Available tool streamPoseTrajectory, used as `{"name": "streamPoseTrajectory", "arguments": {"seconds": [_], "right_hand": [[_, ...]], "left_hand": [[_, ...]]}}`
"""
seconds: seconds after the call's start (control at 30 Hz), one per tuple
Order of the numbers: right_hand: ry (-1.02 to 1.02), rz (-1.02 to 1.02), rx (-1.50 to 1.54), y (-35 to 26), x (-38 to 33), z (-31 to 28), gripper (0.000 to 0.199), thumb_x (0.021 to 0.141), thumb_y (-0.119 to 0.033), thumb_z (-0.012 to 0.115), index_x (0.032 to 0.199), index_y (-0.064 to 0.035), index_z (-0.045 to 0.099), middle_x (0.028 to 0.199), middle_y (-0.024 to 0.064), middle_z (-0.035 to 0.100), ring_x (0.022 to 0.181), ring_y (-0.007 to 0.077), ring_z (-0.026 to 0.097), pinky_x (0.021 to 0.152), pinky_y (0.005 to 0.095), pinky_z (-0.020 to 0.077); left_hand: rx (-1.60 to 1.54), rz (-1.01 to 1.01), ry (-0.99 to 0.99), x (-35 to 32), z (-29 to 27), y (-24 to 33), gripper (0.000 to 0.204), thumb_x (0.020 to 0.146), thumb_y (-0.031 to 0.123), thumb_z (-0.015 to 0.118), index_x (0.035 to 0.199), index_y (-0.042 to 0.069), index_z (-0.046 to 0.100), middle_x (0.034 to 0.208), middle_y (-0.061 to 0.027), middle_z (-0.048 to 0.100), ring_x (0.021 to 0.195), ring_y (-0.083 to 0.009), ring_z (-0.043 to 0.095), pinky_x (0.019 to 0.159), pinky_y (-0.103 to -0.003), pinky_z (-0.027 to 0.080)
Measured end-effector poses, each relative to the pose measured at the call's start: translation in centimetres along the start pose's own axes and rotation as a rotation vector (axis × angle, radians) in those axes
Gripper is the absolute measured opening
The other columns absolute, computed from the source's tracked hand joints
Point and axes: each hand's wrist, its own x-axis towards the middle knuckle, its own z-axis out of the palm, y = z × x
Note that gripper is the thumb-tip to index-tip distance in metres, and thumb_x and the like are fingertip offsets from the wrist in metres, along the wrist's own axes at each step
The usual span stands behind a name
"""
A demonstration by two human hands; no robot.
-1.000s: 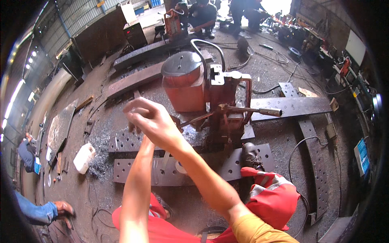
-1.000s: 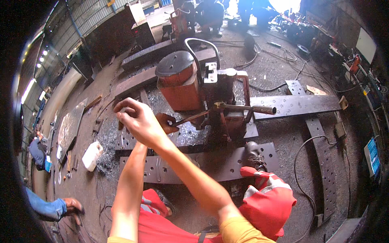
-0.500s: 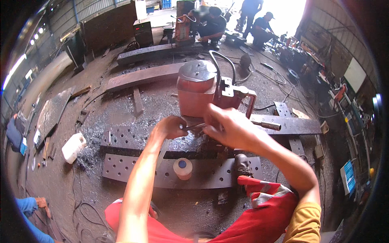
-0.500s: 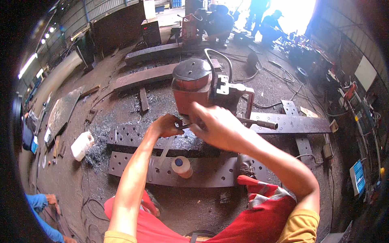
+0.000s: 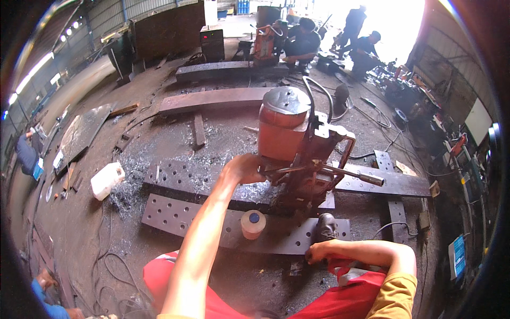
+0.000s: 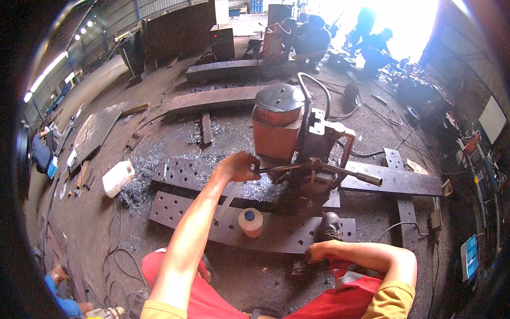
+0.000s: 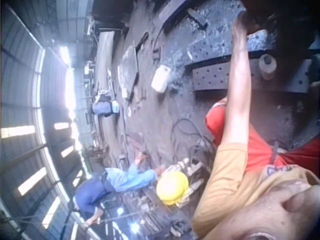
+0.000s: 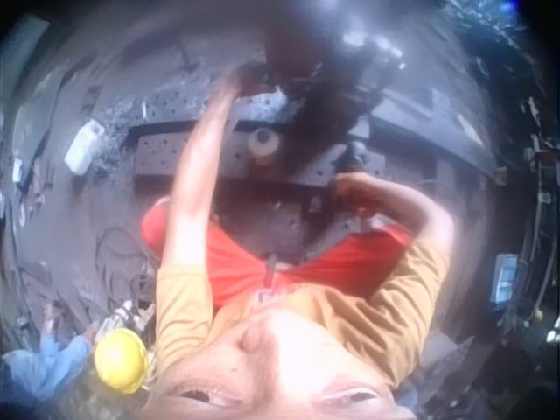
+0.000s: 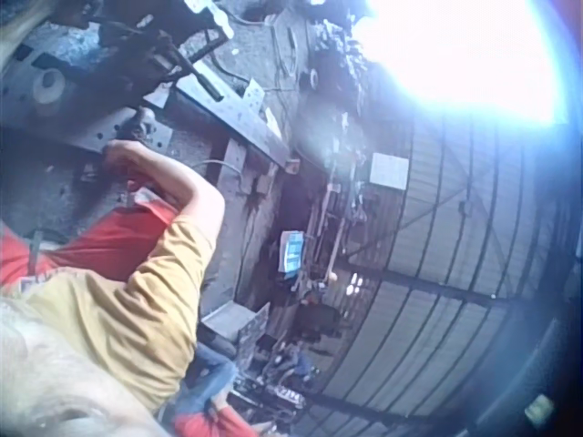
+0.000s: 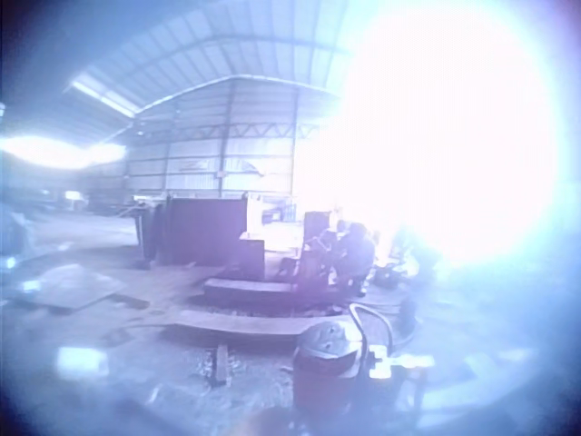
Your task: The person operates a drill press on a perforated metal plate, repeatedly positioning the workpiece and applying a liquid from a plastic bottle while the machine runs. The person adjusts the plate and the machine controls throughout the clip.
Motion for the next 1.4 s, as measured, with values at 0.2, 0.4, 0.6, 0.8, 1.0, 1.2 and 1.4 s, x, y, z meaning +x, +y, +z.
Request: {"name": "streamPoseTrajectory", "arguments": {"seconds": [0.2, 0.4, 0.6, 0.8, 1.0, 1.2, 1.4], "right_hand": [[0.343, -0.066, 0.104, -3.1, -1.0, -4.3, 0.046, 0.087, -0.040, 0.068, 0.122, -0.0098, 0.065, 0.108, 0.0191, 0.072, 0.104, 0.0389, 0.067, 0.090, 0.0458, 0.0535], [0.402, -0.127, 0.103, -2.3, 0.2, -7.3, 0.048, 0.085, -0.039, 0.068, 0.120, -0.0060, 0.066, 0.098, 0.0202, 0.073, 0.096, 0.0381, 0.070, 0.084, 0.0484, 0.0550], [0.443, 0.008, 0.146, -1.2, 0.6, -6.9, 0.043, 0.086, -0.035, 0.065, 0.119, -0.0082, 0.065, 0.105, 0.0203, 0.072, 0.103, 0.0384, 0.068, 0.089, 0.0477, 0.0534], [0.301, 0.036, 0.082, 0.7, 0.5, -3.9, 0.041, 0.087, -0.034, 0.068, 0.122, -0.0117, 0.066, 0.105, 0.0129, 0.073, 0.103, 0.0319, 0.068, 0.091, 0.0417, 0.0526], [0.353, 0.002, 0.178, 1.4, 0.2, -3.9, 0.037, 0.088, -0.036, 0.067, 0.114, -0.0103, 0.067, 0.105, 0.0182, 0.072, 0.103, 0.0371, 0.067, 0.089, 0.0458, 0.0529], [0.384, 0.036, 0.162, 1.0, 0.2, -4.6, 0.042, 0.089, -0.037, 0.067, 0.120, -0.0092, 0.065, 0.107, 0.0207, 0.071, 0.106, 0.0381, 0.066, 0.091, 0.0460, 0.0518], [0.378, 0.008, 0.170, 0.6, -0.3, -4.7, 0.042, 0.089, -0.035, 0.067, 0.121, -0.0088, 0.064, 0.104, 0.0208, 0.071, 0.103, 0.0382, 0.067, 0.090, 0.0462, 0.0522]], "left_hand": [[-0.007, 0.013, -0.016, 0.5, 0.2, 0.9, 0.046, 0.072, 0.045, 0.074, 0.106, 0.013, 0.076, 0.099, -0.0188, 0.073, 0.096, -0.0380, 0.069, 0.086, -0.046, 0.055], [-0.012, 0.007, -0.011, 1.0, 0.4, 0.2, 0.043, 0.073, 0.043, 0.074, 0.101, 0.011, 0.077, 0.097, -0.0188, 0.073, 0.096, -0.0377, 0.070, 0.086, -0.046, 0.054], [-0.005, 0.049, 0.010, 1.0, 0.7, -0.3, 0.039, 0.072, 0.040, 0.074, 0.099, 0.012, 0.077, 0.089, -0.0197, 0.073, 0.089, -0.0353, 0.071, 0.081, -0.045, 0.055], [-0.038, 0.058, 0.037, 0.5, 0.4, 0.6, 0.038, 0.073, 0.038, 0.075, 0.095, 0.008, 0.077, 0.077, -0.0194, 0.071, 0.076, -0.0317, 0.071, 0.075, -0.043, 0.054], [-0.007, 0.039, 0.026, 0.8, 0.7, 0.5, 0.042, 0.073, 0.043, 0.074, 0.096, 0.008, 0.077, 0.082, -0.0208, 0.072, 0.080, -0.0360, 0.071, 0.077, -0.044, 0.054], [-0.011, 0.104, 0.077, 0.7, 1.0, -0.1, 0.041, 0.073, 0.043, 0.074, 0.097, 0.010, 0.077, 0.079, -0.0206, 0.072, 0.075, -0.0349, 0.071, 0.073, -0.043, 0.055], [-0.031, 0.062, 0.034, 0.7, 0.7, 0.3, 0.038, 0.074, 0.040, 0.075, 0.097, 0.010, 0.077, 0.076, -0.0194, 0.071, 0.070, -0.0331, 0.070, 0.069, -0.042, 0.055]]}}
